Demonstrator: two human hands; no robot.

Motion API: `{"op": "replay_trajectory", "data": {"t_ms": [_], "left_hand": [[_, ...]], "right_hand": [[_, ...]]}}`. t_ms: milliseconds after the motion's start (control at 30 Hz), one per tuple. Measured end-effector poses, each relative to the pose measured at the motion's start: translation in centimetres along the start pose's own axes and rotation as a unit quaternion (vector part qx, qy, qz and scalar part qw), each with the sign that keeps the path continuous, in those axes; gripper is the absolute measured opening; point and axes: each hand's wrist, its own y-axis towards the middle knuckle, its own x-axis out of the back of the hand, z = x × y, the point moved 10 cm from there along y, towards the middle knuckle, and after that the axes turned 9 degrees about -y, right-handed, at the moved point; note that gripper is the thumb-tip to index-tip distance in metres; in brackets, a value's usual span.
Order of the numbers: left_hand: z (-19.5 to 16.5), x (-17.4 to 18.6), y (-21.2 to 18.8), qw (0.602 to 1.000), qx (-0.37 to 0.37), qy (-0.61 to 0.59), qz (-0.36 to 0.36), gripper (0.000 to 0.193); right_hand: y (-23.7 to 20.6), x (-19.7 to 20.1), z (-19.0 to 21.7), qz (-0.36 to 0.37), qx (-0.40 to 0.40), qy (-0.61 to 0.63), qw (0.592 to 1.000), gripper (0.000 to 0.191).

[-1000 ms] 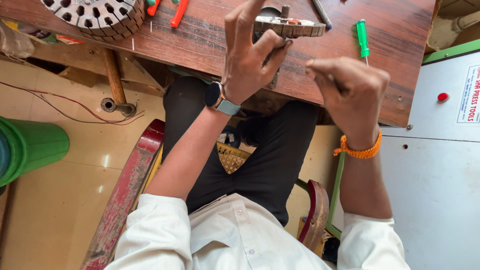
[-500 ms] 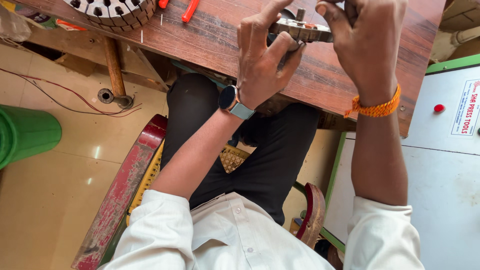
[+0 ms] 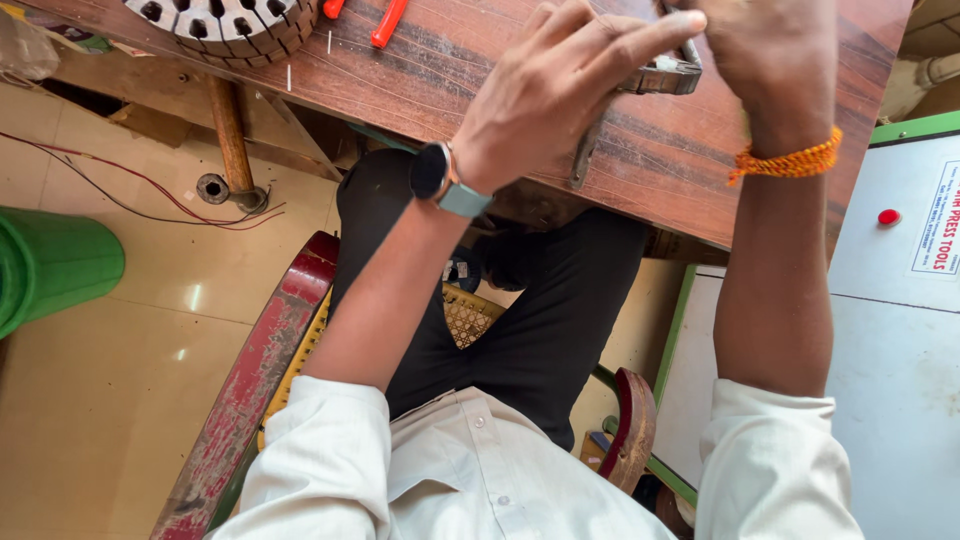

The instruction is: The person uses a green screwdriver to adjust small components on a motor stator held in a bench vise. They repeatedly insert and remove thin copper wires into slots on the stator while seated at a workbench with tools and parts nearby.

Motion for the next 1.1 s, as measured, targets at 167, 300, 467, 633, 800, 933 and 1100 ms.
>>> {"op": "replay_trajectory", "data": {"t_ms": [167, 300, 467, 633, 800, 933, 1100], "left_hand": [[3.2, -0.4, 0.3, 0.991, 0.034, -0.130, 0.025, 0.051], [3.3, -0.5, 0.3, 0.993, 0.028, -0.110, 0.044, 0.049], [2.6, -0.2, 0.7, 0.991, 0.046, -0.107, 0.069, 0.047], [2.2, 0.5, 1.2, 0.991, 0.055, -0.106, 0.058, 0.042], [2.9, 0.4, 0.7, 0.988, 0.076, -0.125, 0.047, 0.043], [3.3, 0.0, 0.6, 0.986, 0.076, -0.136, 0.051, 0.041], [3.0, 0.5, 0.7, 0.990, 0.048, -0.132, 0.033, 0.042]], "right_hand": [[-3.6, 2.3, -3.5, -0.005, -0.201, 0.225, 0.953, 0.019], [-4.4, 3.7, -2.5, 0.015, -0.294, 0.265, 0.918, 0.021], [-3.6, 5.9, 1.6, 0.013, -0.314, 0.272, 0.910, 0.008], [-3.1, 5.4, 3.4, -0.017, -0.302, 0.322, 0.897, 0.005], [-5.0, 3.3, 5.9, -0.019, -0.266, 0.252, 0.930, 0.007], [-5.1, 0.7, 8.0, -0.028, -0.224, 0.229, 0.947, 0.011], [-5.8, -0.2, 7.7, -0.032, -0.258, 0.229, 0.938, 0.007]]}}
